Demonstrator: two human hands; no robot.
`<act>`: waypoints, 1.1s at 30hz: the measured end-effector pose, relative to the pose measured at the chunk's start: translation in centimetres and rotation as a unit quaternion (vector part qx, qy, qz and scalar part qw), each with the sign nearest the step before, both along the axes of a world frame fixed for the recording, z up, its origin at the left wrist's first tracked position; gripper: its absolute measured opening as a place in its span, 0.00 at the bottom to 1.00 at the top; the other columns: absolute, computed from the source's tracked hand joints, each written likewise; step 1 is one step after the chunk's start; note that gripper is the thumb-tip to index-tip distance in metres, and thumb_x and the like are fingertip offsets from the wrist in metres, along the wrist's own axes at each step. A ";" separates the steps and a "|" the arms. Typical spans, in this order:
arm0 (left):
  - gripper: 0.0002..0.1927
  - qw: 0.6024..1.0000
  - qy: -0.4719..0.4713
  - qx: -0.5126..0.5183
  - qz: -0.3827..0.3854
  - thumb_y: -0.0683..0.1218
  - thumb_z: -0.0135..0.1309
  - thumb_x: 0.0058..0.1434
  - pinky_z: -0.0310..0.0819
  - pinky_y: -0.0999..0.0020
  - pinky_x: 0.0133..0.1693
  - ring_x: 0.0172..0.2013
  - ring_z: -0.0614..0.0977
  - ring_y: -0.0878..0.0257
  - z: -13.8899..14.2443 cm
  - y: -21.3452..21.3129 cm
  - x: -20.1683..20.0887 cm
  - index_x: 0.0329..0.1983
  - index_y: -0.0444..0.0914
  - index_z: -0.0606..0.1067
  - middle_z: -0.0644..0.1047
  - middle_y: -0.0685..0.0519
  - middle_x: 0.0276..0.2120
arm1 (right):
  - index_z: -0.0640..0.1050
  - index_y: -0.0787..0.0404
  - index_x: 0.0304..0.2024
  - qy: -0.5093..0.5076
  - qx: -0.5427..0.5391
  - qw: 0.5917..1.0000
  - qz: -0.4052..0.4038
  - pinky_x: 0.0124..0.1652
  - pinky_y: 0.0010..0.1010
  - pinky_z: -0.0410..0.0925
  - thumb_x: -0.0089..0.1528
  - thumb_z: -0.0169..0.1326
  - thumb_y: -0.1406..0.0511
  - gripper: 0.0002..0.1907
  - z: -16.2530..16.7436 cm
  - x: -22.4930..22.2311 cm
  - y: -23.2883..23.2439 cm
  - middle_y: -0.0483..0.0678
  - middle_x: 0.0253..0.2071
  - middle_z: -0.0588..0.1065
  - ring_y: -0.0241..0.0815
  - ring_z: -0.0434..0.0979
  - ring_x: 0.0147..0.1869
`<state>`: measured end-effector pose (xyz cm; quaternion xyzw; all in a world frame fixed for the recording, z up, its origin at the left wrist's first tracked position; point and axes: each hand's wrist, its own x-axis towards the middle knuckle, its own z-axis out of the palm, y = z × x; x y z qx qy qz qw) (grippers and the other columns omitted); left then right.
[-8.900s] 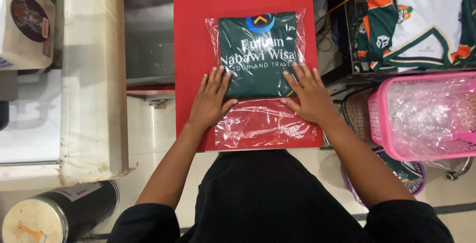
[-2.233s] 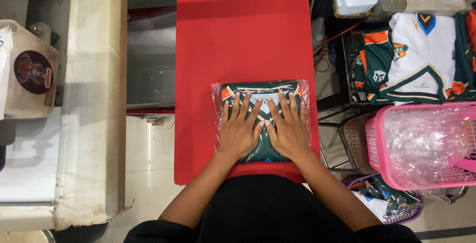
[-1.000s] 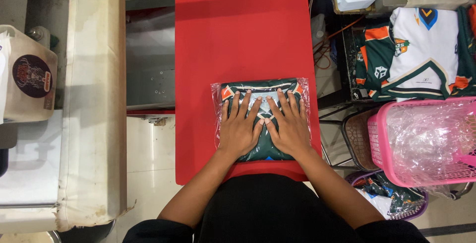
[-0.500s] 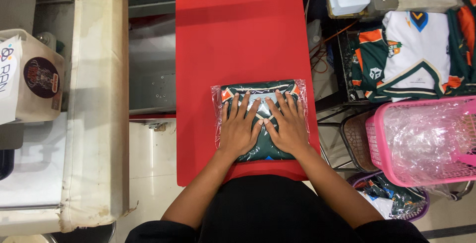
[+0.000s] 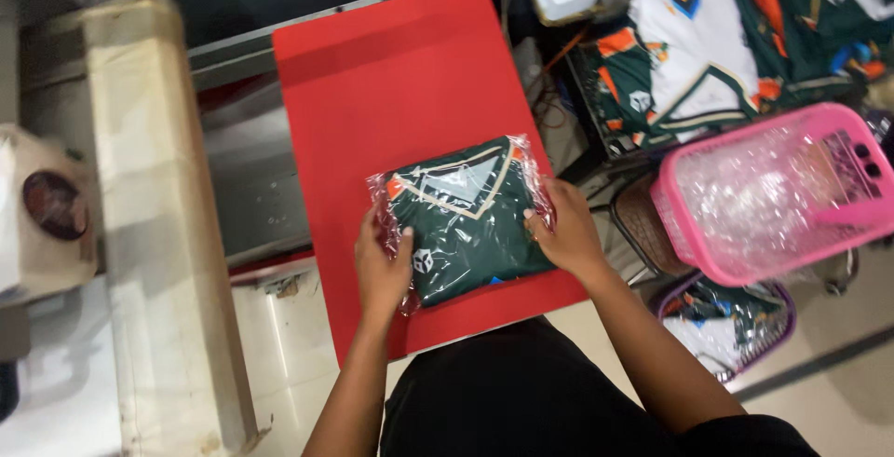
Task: The person folds sports jerseys one at a time on a red folding board, smoothing each with both hands, then slides folded jerseys into clear plastic bags and presses the plastic flat. They take new jerseys from a stack beside the table and set finished wrapped jerseys aside.
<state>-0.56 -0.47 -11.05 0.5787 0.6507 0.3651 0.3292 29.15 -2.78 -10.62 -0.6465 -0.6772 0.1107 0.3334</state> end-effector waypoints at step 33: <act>0.16 0.934 -0.233 -0.157 -0.220 0.47 0.50 0.71 0.74 0.70 0.45 0.46 0.78 0.67 0.1 -8.1 24.4 0.58 0.37 0.70 0.78 0.52 0.48 | 0.72 0.64 0.57 0.478 -0.018 0.851 -0.219 0.48 0.25 0.71 0.67 0.55 0.63 0.18 -8.2 18.6 -21.1 0.47 0.48 0.76 0.33 0.76 0.49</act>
